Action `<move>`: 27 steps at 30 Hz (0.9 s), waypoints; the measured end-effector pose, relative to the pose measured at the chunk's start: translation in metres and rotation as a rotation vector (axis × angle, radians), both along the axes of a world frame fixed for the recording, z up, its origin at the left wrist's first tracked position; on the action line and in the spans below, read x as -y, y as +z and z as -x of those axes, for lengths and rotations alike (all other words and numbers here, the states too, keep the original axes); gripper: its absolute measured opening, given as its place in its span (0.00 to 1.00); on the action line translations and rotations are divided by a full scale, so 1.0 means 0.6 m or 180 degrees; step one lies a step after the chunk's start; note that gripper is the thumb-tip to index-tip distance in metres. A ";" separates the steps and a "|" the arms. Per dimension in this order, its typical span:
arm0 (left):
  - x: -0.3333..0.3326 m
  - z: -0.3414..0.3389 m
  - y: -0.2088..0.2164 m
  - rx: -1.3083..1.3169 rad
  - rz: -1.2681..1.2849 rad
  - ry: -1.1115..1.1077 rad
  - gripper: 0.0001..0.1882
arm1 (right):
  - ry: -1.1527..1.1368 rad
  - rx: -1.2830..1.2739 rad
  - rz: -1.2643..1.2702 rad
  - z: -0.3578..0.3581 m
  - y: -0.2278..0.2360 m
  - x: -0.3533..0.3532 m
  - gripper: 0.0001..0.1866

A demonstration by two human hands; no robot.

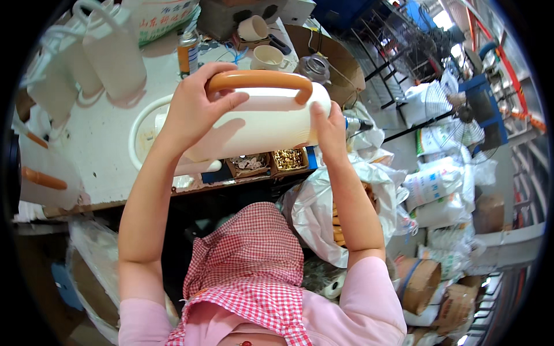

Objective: The person assembles components for insulated thermos flasks by picking small metal rivets from a sorting block on the table, manually pressing them into designated alignment holes on the outer white plastic casing, checking the attachment, inserting inner insulation parts, and then stacking the completed casings.

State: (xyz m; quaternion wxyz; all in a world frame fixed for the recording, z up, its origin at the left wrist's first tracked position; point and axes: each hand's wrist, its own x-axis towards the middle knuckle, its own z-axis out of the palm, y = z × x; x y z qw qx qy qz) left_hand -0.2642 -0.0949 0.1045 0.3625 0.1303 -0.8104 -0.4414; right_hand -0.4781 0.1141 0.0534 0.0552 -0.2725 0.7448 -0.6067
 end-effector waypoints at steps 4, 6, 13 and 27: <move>-0.028 0.034 0.002 -0.0064 -0.0310 0.0782 0.16 | 0.0498 0.0769 0.0590 -0.028 0.007 0.001 0.20; -0.034 0.051 -0.004 0.0010 -0.0121 0.0974 0.19 | 0.0472 0.0752 0.0693 -0.016 -0.007 0.005 0.20; 0.039 0.030 0.024 0.0221 -0.0001 0.1316 0.21 | -0.0244 -0.0806 0.0833 -0.020 -0.006 -0.046 0.13; -0.012 -0.493 -0.038 0.0256 -0.0956 0.2979 0.12 | 0.1301 -0.1865 -0.2766 -0.038 -0.118 -0.049 0.10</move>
